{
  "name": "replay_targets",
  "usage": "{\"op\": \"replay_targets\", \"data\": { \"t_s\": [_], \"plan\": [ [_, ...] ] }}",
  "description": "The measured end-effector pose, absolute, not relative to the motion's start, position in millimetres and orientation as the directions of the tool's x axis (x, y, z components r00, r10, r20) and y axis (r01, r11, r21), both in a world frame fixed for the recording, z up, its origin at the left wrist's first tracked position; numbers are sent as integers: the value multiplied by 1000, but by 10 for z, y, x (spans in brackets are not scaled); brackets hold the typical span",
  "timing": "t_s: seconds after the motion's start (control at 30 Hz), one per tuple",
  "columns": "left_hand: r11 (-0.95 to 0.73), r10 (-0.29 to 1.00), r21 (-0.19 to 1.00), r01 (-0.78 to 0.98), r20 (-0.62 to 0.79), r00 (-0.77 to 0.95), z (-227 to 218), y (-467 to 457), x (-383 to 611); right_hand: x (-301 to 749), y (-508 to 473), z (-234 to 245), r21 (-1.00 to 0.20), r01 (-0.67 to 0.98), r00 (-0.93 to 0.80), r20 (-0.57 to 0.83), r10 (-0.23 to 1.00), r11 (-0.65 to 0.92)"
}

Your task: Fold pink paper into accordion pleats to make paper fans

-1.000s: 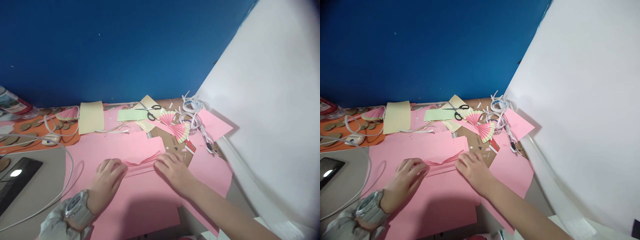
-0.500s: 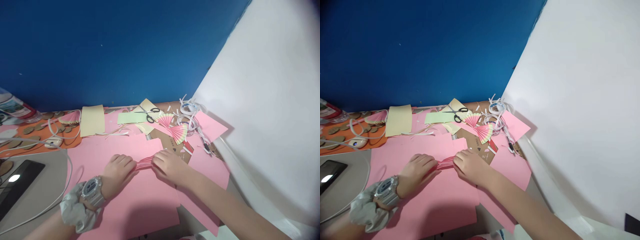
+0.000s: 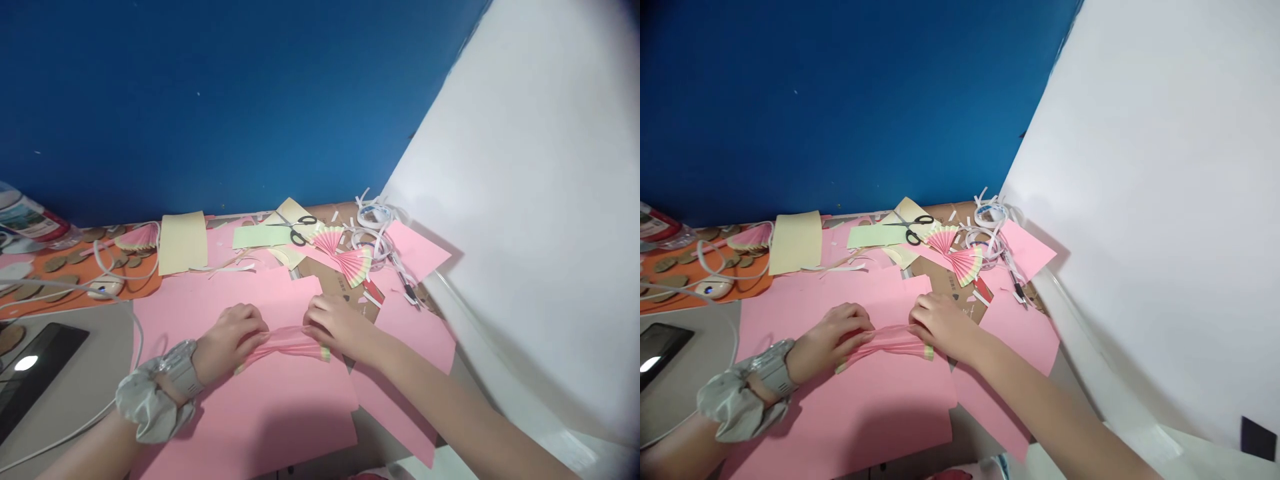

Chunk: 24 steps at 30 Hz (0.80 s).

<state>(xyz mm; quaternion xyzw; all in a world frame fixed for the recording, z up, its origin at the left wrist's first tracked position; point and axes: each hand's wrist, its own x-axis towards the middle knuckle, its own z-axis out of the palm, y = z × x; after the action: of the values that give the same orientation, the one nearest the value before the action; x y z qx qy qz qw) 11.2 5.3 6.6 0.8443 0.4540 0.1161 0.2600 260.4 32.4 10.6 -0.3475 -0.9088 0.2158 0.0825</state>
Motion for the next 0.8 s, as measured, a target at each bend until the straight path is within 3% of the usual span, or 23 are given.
{"op": "replay_targets", "data": {
  "t_s": [0.23,0.5,0.8],
  "plan": [
    [-457,841,515,725,-13,540,48,48,29,2590,274,60,-381,616,-738,29,675,690],
    [-566,761,500,655,10,649,20,87,112,2414,289,23,-292,536,-820,44,571,792],
    [-566,781,471,676,44,623,-63,-92,-284,2794,154,-19,-256,515,-840,40,542,818]
  ]
}}
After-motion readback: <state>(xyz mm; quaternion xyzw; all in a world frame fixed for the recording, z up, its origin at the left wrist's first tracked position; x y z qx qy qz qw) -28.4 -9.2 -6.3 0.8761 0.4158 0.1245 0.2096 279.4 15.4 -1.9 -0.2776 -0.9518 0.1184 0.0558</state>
